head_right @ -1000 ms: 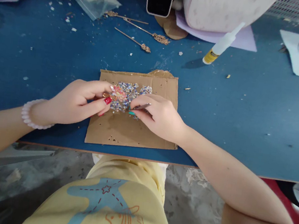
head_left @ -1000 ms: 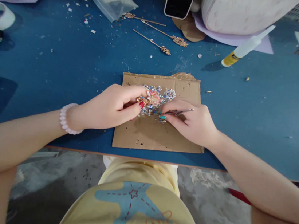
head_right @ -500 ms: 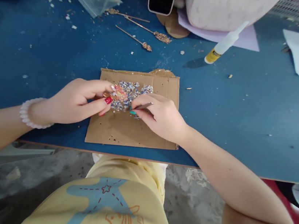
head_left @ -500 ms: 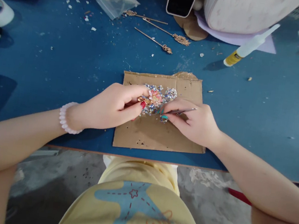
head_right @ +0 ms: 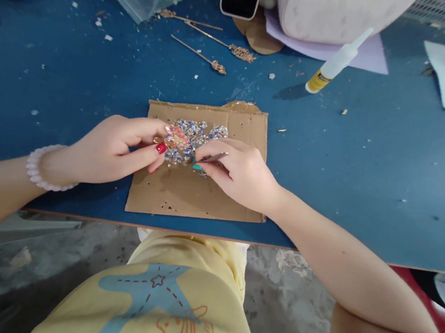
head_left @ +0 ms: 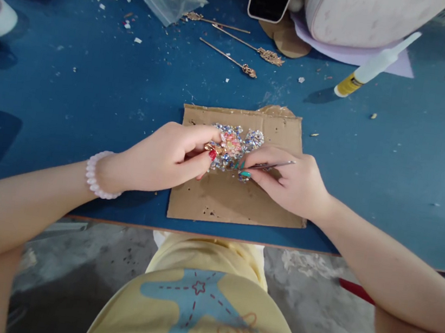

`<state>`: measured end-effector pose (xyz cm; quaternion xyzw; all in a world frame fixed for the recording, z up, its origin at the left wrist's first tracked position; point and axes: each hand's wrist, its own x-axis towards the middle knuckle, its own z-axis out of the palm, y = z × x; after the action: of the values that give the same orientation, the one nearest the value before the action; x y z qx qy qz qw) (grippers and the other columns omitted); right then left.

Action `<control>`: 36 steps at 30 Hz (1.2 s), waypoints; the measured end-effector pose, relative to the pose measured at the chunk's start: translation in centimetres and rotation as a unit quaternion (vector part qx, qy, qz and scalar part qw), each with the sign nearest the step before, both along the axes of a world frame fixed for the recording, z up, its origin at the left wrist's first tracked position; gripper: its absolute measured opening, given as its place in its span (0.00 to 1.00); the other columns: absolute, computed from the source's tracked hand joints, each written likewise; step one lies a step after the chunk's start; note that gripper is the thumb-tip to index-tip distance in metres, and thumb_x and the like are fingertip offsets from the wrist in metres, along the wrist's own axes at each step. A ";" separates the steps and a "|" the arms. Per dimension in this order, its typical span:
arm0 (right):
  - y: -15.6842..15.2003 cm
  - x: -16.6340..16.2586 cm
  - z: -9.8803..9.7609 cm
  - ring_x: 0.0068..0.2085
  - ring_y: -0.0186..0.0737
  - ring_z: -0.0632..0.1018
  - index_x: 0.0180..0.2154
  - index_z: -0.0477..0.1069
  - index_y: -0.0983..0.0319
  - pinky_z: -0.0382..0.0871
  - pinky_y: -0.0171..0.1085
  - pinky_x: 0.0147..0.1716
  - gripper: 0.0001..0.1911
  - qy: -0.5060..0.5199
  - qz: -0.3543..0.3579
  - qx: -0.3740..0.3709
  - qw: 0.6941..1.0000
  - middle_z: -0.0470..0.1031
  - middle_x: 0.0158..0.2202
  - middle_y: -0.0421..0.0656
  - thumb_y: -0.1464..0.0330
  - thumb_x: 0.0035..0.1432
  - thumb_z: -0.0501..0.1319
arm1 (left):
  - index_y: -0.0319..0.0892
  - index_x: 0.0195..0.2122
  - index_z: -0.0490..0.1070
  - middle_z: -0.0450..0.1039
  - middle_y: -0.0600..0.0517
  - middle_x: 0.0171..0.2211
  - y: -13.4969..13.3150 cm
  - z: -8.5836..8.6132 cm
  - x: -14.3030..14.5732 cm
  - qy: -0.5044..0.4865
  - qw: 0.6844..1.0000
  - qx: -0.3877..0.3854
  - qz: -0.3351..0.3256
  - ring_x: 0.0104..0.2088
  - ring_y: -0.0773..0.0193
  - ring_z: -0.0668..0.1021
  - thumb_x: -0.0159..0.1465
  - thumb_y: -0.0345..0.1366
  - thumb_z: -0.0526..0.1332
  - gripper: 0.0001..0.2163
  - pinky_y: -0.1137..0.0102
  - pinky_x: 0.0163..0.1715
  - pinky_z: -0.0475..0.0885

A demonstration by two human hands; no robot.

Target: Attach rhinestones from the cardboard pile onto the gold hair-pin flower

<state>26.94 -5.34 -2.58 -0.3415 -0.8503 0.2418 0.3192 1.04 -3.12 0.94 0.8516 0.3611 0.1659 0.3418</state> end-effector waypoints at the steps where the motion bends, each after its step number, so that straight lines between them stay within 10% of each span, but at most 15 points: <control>1: 0.0 0.0 0.0 0.39 0.36 0.84 0.39 0.76 0.60 0.79 0.37 0.44 0.08 -0.003 -0.001 -0.006 1.000 0.85 0.39 0.43 0.73 0.70 0.59 | 0.46 0.34 0.68 0.75 0.61 0.20 0.0 0.0 0.0 0.001 1.000 0.001 0.001 0.17 0.69 0.69 0.66 0.32 0.54 0.06 0.69 0.22 0.61; 36: 0.0 0.1 0.0 0.38 0.36 0.84 0.38 0.76 0.60 0.78 0.35 0.42 0.08 0.005 0.012 -0.008 1.000 0.84 0.38 0.42 0.74 0.71 0.59 | 0.46 0.34 0.70 0.76 0.61 0.20 -0.1 -0.3 -0.2 -0.004 1.000 0.008 -0.007 0.16 0.70 0.69 0.68 0.32 0.54 0.07 0.68 0.21 0.61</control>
<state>27.03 -5.34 -2.60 -0.3323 -0.8508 0.2539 0.3182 0.87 -3.20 0.63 0.8560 0.3527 0.1701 0.3375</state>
